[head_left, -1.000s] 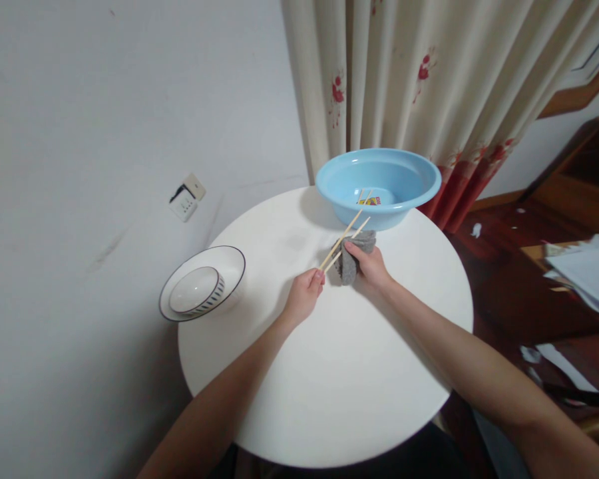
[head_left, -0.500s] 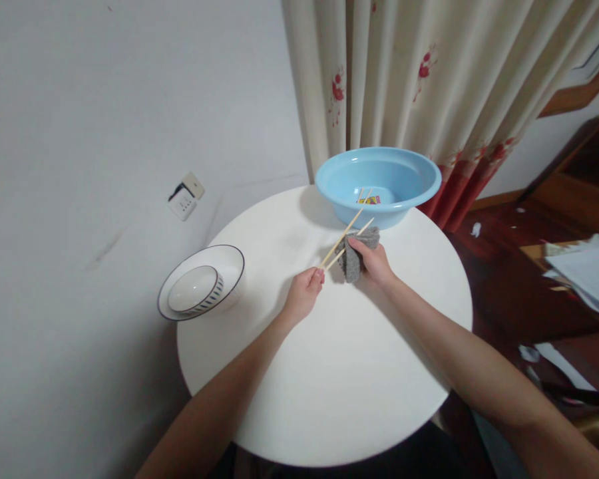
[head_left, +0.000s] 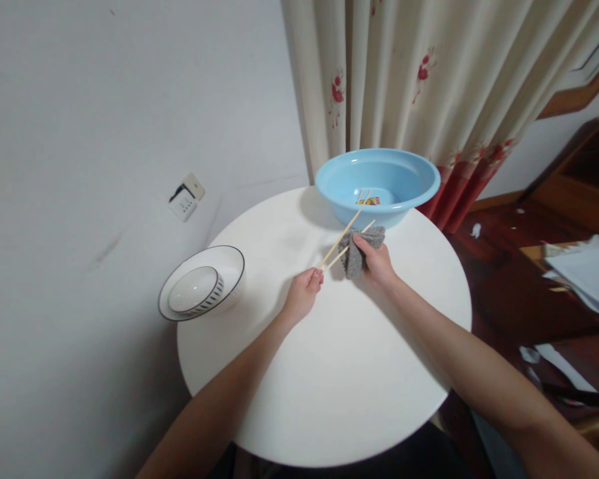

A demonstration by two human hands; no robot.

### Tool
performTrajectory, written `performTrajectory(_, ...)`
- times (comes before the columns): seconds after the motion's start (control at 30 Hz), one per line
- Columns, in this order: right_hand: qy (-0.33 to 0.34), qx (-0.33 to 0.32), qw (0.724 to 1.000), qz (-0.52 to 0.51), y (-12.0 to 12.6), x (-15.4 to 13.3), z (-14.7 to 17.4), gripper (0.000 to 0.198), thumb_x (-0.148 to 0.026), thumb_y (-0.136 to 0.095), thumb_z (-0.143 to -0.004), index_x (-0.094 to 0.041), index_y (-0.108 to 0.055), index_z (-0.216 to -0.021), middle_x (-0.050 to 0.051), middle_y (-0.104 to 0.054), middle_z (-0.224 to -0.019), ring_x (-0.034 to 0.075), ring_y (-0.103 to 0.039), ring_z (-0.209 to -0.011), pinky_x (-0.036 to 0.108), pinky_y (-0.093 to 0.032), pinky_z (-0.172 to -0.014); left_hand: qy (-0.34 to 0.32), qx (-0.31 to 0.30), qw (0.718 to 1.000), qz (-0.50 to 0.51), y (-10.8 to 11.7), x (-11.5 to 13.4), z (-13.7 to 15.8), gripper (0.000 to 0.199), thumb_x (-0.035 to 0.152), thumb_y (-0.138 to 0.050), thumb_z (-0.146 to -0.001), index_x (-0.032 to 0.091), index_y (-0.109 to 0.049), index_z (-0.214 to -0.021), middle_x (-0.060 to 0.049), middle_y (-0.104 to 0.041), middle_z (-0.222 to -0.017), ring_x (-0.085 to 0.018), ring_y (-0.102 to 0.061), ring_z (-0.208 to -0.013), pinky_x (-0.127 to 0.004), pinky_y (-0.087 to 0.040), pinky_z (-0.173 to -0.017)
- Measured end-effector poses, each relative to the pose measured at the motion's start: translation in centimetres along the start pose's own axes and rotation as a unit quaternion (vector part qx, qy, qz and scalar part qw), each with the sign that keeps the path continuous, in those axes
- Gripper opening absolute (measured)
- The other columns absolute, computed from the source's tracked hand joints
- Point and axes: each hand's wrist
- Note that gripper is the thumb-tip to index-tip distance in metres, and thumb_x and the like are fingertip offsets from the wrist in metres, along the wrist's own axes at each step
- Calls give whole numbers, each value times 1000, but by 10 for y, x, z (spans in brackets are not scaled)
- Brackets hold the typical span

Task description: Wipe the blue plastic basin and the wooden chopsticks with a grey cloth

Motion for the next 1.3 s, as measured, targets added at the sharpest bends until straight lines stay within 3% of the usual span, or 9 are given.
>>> performTrajectory(0.2,-37,-94,988,117,-10,11,28,40,-49,-95,-62,-19,-79,-82,5,-79,-84,20,-69,-74,34,-58,-73,-8,5,1000,-9,-1,1,-2,51,65,-44,-95,21,-51,-71,5,-39,-58,-12,-35,-54,-27,-25,-53)
performTrajectory(0.43,-37,-110,982,150,-12,12,35,39,-49,-95,-60,-18,-79,-77,5,-78,-78,19,-65,-68,32,-55,-67,-7,6,1000,-8,-3,1,-4,53,67,-44,-95,20,-52,-72,5,-38,-57,-12,-34,-54,-27,-25,-53)
performTrajectory(0.57,-42,-90,988,122,-11,14,29,39,-47,-95,-61,-17,-78,-80,5,-78,-80,19,-67,-69,33,-56,-70,-4,2,1000,-8,-2,5,-3,52,66,-44,-96,20,-51,-72,5,-38,-57,-12,-34,-53,-27,-25,-53)
performTrajectory(0.87,5,49,999,24,0,-8,-2,41,-34,-93,-60,-22,-76,-95,5,-81,-102,24,-75,-92,38,-62,-87,-1,-5,1000,-2,-1,2,0,51,66,-45,-95,21,-50,-71,5,-39,-57,-12,-34,-53,-27,-24,-53)
performTrajectory(1.0,14,64,998,0,1,-10,-6,41,-33,-93,-60,-23,-75,-96,5,-81,-104,23,-75,-95,38,-62,-90,1,-4,1000,-1,-1,0,0,52,67,-46,-94,21,-50,-70,5,-39,-57,-12,-34,-53,-27,-24,-53)
performTrajectory(1.13,3,19,1000,20,-1,-5,2,44,-39,-94,-60,-24,-75,-97,4,-81,-105,23,-74,-95,38,-62,-90,1,0,1000,2,0,0,-1,52,68,-46,-94,22,-50,-70,4,-40,-57,-12,-35,-53,-27,-24,-52)
performTrajectory(1.3,-42,-90,990,98,-6,5,21,41,-48,-95,-61,-20,-78,-86,5,-80,-89,21,-71,-79,35,-60,-78,-4,0,1000,5,-1,2,-1,53,68,-46,-94,21,-50,-71,5,-39,-58,-12,-35,-54,-27,-25,-53)
Point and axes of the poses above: each hand's wrist, its own z-axis away from the middle knuckle, its own y-axis out of the back of the hand, x = y × z
